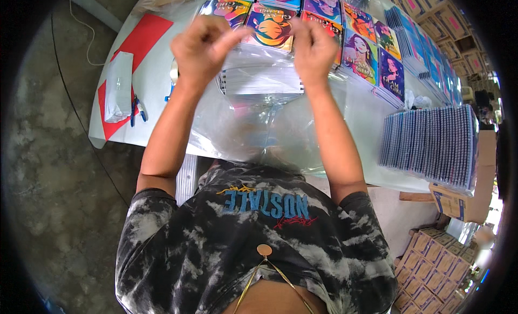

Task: The person repeatedly places spiral-bound notebooks into clear plastic sleeves, folds the sleeve edges, and seals them with a tape dispenser. They handle notebooks one at a time, stacking sealed units on the table while additional stacks of notebooks and sleeves remain nearby.

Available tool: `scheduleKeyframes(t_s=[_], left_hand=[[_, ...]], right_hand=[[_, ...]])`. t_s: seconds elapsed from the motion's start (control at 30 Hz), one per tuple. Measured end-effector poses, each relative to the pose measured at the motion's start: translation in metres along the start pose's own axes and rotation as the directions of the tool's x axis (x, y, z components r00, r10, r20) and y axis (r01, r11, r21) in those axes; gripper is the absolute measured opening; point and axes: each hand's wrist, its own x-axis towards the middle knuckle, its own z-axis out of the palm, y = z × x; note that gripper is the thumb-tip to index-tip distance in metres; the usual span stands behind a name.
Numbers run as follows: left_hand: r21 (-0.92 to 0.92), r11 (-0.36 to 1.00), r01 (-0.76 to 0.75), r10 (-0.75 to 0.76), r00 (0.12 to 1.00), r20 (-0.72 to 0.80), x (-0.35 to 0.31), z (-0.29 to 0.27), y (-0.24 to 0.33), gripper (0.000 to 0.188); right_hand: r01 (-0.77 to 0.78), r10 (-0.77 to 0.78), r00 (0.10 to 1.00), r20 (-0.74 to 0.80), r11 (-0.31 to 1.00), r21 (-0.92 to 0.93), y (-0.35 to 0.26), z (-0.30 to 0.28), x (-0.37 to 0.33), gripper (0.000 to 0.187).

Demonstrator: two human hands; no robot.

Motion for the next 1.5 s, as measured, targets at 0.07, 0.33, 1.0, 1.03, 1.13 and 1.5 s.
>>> scheduleKeyframes(t_s=[0.07,0.33,1.0,1.03,1.13,1.5], left_hand=[[-0.111,0.991,0.073,-0.093,0.979,-0.18,0.019,-0.008,-0.003,0.015],[-0.097,0.84,0.534,-0.541,0.837,-0.085,-0.073,-0.053,-0.015,0.041],[0.641,0.751,0.158,-0.355,0.915,0.19,-0.115,0.031,0.059,0.03],[0.628,0.768,0.127,-0.347,0.906,0.242,-0.113,0.035,0.061,0.03],[0.627,0.768,0.131,-0.387,0.875,0.291,-0.109,0.046,0.065,0.031],[0.393,0.897,0.201,-0.321,0.908,0.27,-0.046,0.031,0.019,0.039]], right_hand=[[0.146,-0.15,0.985,-0.08,0.988,-0.059,0.0,-0.006,0.023,0.011],[0.431,-0.431,0.902,0.013,0.901,-0.044,-0.037,-0.055,-0.043,0.019],[0.431,-0.404,0.898,0.176,0.889,-0.157,0.02,-0.009,-0.06,0.052],[0.382,-0.431,0.9,-0.057,0.846,-0.374,0.018,-0.011,-0.069,0.055],[0.098,-0.112,0.994,0.0,0.872,-0.479,0.012,-0.027,-0.087,0.049],[0.385,-0.162,0.875,0.456,0.804,-0.454,0.009,-0.025,-0.098,0.038]])
